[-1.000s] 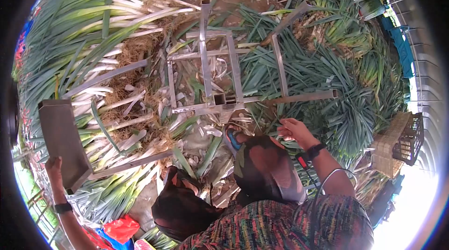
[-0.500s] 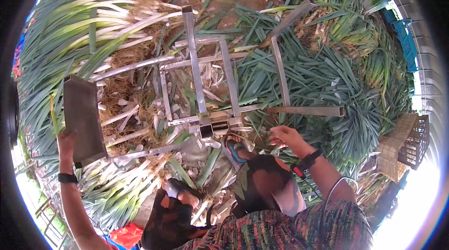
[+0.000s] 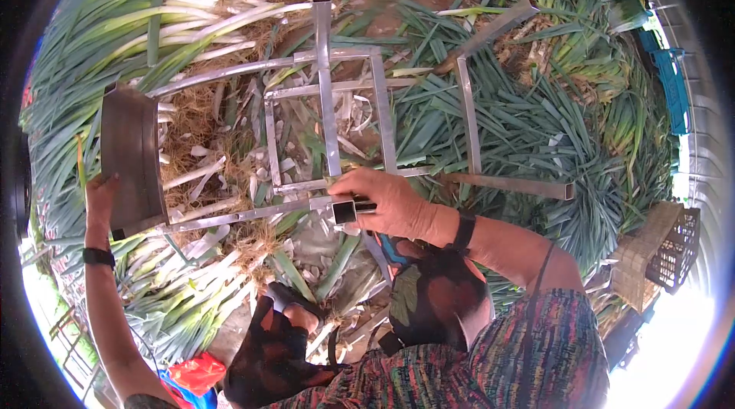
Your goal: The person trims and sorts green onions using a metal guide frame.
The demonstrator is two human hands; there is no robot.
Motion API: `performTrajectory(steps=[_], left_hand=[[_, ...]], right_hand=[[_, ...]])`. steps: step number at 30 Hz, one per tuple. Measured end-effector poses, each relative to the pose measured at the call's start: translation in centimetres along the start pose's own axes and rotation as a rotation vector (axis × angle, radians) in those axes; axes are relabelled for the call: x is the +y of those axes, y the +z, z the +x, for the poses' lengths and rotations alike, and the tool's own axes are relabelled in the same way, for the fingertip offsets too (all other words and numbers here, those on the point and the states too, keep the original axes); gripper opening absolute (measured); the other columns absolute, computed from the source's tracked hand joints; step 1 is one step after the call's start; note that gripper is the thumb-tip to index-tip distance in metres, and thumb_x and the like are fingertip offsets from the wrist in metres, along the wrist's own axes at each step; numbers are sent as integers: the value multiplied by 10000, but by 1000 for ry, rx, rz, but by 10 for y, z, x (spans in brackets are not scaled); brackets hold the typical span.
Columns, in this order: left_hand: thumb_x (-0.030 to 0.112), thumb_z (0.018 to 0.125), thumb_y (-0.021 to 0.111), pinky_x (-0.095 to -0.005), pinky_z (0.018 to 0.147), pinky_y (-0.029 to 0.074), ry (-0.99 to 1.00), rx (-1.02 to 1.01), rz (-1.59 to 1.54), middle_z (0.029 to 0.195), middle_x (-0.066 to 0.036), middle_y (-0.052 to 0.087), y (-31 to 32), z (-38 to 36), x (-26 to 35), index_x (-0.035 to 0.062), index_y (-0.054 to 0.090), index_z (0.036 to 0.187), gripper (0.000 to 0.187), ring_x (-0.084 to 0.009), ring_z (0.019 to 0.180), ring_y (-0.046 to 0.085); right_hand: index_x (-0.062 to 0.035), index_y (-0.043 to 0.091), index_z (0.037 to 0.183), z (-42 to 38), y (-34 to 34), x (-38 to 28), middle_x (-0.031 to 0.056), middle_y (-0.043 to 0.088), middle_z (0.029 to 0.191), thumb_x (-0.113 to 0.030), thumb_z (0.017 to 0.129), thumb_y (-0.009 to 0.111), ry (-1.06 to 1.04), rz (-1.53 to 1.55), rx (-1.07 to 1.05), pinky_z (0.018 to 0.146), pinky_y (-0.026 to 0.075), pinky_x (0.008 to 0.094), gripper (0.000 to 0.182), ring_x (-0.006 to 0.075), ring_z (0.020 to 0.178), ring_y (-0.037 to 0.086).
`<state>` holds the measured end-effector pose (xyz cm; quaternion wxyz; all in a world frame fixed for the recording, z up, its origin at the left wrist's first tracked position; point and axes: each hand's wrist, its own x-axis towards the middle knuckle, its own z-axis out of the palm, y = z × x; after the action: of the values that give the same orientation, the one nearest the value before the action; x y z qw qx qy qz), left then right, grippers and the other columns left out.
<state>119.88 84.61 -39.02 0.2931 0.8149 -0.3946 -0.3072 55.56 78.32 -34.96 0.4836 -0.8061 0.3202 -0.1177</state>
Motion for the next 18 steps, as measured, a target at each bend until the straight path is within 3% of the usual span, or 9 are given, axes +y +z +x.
performTrajectory(steps=[3, 6, 8, 11, 14, 15, 16, 17, 18], left_hand=[[109, 885, 683, -216, 540, 392, -24, -15, -9, 727, 49, 616, 1, -1, 15, 22, 699, 842, 98, -32, 617, 511], [120, 889, 688, -216, 543, 399, 7, -25, -20, 737, 47, 623, 5, -12, 28, 15, 713, 874, 109, -33, 622, 515], [130, 893, 689, -216, 551, 408, 26, -26, -40, 754, 42, 634, 15, -27, 46, 11, 718, 899, 122, -37, 631, 525], [142, 896, 688, -229, 568, 427, -43, -113, -60, 791, 38, 651, 16, -26, 25, 9, 718, 936, 142, -46, 652, 545], [147, 898, 689, -250, 569, 437, 9, -100, -54, 791, 31, 660, 35, -17, 2, 21, 721, 939, 135, -57, 654, 554], [152, 902, 691, -264, 574, 451, 83, -84, 189, 796, 22, 667, 33, -14, 6, 31, 721, 946, 132, -66, 662, 565], [161, 907, 692, -263, 584, 462, -20, -112, -102, 797, 8, 672, 38, -18, 13, 30, 715, 942, 137, -74, 673, 578], [171, 910, 693, -252, 596, 466, -69, -114, -129, 804, 15, 669, 37, -14, 13, 25, 712, 952, 153, -74, 681, 590], [186, 916, 688, -241, 595, 456, -33, -107, -29, 818, 26, 665, 24, 17, -27, 26, 711, 959, 168, -68, 677, 583]], right_hand=[[-142, 629, 1222, -1, -5, -5, 50, 693, 1130, -138, 766, 786, 109, 111, -14, 856, 530, 302, 482, 231, 997, 682], [-140, 632, 1234, -4, -20, -14, 69, 717, 1072, -161, 791, 775, 32, -45, -61, 824, 544, 306, 466, 240, 946, 703], [-165, 622, 1266, -15, -23, -7, 72, 706, 1130, -175, 804, 763, 55, -72, -93, 847, 544, 309, 483, 238, 1007, 696], [-182, 623, 1270, -28, -24, -5, 76, 689, 1176, -180, 790, 765, 34, -53, -63, 880, 543, 314, 501, 257, 1051, 681], [-175, 623, 1271, -28, -19, 2, 72, 682, 1197, -178, 787, 763, 64, -110, -76, 883, 541, 315, 504, 263, 1056, 678], [-170, 622, 1274, -28, -15, 8, 63, 676, 1214, -171, 789, 757, 84, -94, -75, 883, 539, 318, 504, 260, 1056, 679], [-169, 622, 1274, -27, -14, 6, 59, 676, 1215, -166, 791, 756, 85, -77, -74, 882, 538, 314, 501, 257, 1053, 681], [-169, 622, 1273, -21, -17, -1, 56, 676, 1216, -160, 793, 754, 73, -66, -66, 881, 537, 310, 498, 254, 1050, 683], [-168, 623, 1273, -17, -18, -3, 52, 676, 1216, -154, 795, 752, 56, -56, -53, 880, 535, 307, 495, 252, 1047, 684]])
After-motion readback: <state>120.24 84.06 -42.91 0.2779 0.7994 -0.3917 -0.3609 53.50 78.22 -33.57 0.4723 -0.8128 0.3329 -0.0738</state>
